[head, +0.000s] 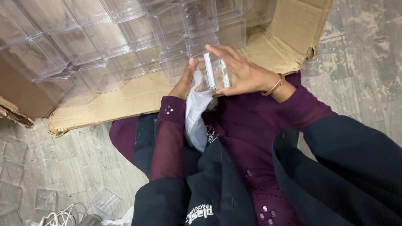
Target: The person sits on the floor and unpacks clear plastic boxes from a large cardboard carton. They pull plastic wrapping and bags off the boxes, toss the wrapping aside, and stack the unwrapped boxes on the carton flap and floor around them.
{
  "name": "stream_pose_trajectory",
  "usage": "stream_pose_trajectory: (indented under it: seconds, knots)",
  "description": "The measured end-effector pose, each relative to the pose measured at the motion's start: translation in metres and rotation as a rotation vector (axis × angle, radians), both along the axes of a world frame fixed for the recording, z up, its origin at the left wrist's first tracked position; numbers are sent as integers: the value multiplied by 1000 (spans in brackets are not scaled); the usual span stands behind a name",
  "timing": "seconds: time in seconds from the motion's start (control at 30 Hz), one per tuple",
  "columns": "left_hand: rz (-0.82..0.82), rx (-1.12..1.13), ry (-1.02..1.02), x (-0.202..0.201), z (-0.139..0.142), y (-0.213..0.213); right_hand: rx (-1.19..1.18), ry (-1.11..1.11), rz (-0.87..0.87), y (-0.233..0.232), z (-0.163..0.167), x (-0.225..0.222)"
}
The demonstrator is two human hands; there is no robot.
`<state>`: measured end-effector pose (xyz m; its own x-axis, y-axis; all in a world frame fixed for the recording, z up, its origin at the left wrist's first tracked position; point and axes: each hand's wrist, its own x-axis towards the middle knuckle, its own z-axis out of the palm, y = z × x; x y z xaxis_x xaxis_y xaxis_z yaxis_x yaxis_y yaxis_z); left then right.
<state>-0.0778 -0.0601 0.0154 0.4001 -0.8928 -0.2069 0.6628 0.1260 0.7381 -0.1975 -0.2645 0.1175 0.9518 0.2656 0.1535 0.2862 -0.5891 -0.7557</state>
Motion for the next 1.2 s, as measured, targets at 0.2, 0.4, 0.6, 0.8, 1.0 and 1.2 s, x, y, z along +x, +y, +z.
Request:
stream_pose_trajectory:
  seconds: [0.2,0.4,0.6,0.8,1.0,1.2]
  knots:
    - [-9,15,-25,1,-3,1,-60,27,-12,0,-2,0]
    - [-19,11,-96,5,-14,-4,-54,-55,-39,5,-6,3]
    - [-42,43,-193,1,11,0,-83,-85,-112,8,-23,-5]
    - [153,157,-769,20,32,82,-127,-139,-758,-63,-63,-14]
    - [851,717,-908,115,1,234,-140,165,-838,-84,-97,14]
    - [1118,1203,-1499,184,-24,326,-131,-500,-816,-24,-56,38]
